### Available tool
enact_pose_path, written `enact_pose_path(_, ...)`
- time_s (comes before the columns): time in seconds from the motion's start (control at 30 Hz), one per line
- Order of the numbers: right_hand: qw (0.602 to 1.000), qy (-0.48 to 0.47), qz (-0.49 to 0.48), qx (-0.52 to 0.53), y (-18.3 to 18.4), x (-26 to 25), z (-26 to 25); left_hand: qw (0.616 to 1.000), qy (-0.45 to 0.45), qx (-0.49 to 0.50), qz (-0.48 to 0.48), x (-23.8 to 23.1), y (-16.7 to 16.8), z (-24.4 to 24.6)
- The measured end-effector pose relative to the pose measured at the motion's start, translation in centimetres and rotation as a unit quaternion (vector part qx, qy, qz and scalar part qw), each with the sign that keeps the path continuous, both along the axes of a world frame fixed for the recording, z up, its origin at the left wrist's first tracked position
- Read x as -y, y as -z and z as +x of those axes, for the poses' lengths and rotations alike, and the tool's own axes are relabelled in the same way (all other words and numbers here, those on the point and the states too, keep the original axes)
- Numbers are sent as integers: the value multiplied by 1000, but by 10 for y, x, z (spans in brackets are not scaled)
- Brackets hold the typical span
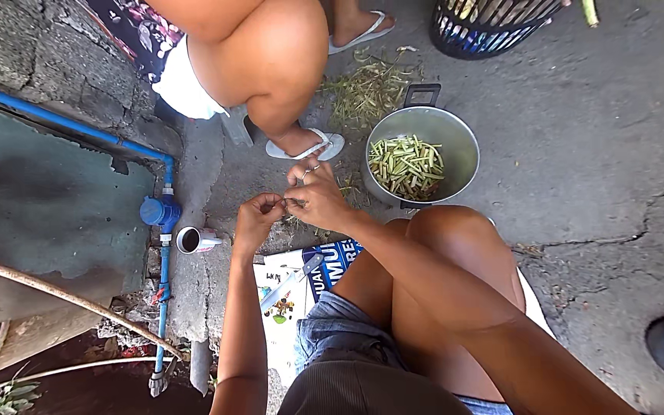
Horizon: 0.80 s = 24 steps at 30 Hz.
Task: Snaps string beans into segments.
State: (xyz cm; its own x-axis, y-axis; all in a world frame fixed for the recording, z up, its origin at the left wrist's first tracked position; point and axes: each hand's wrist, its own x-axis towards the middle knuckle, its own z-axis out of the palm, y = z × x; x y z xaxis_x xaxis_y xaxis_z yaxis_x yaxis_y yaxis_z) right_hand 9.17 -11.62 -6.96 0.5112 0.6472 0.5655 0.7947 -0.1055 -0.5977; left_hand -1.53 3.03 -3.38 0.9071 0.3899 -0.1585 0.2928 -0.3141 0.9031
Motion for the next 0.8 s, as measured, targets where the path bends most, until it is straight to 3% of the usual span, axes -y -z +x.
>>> enact_pose_path(0.2, 999, -1, 29, 36, -1, -3, -2, 999, 1, 49, 5, -2, 4, -3)
enact_pose_path(0.57, 1000, 6, 24, 8, 7, -5, 1, 964, -87, 166, -191, -20, 11, -11)
enact_pose_path(0.8, 996, 42, -65, -42, 19, -3, 23, 919, -174, 202, -291, -46, 4, -30)
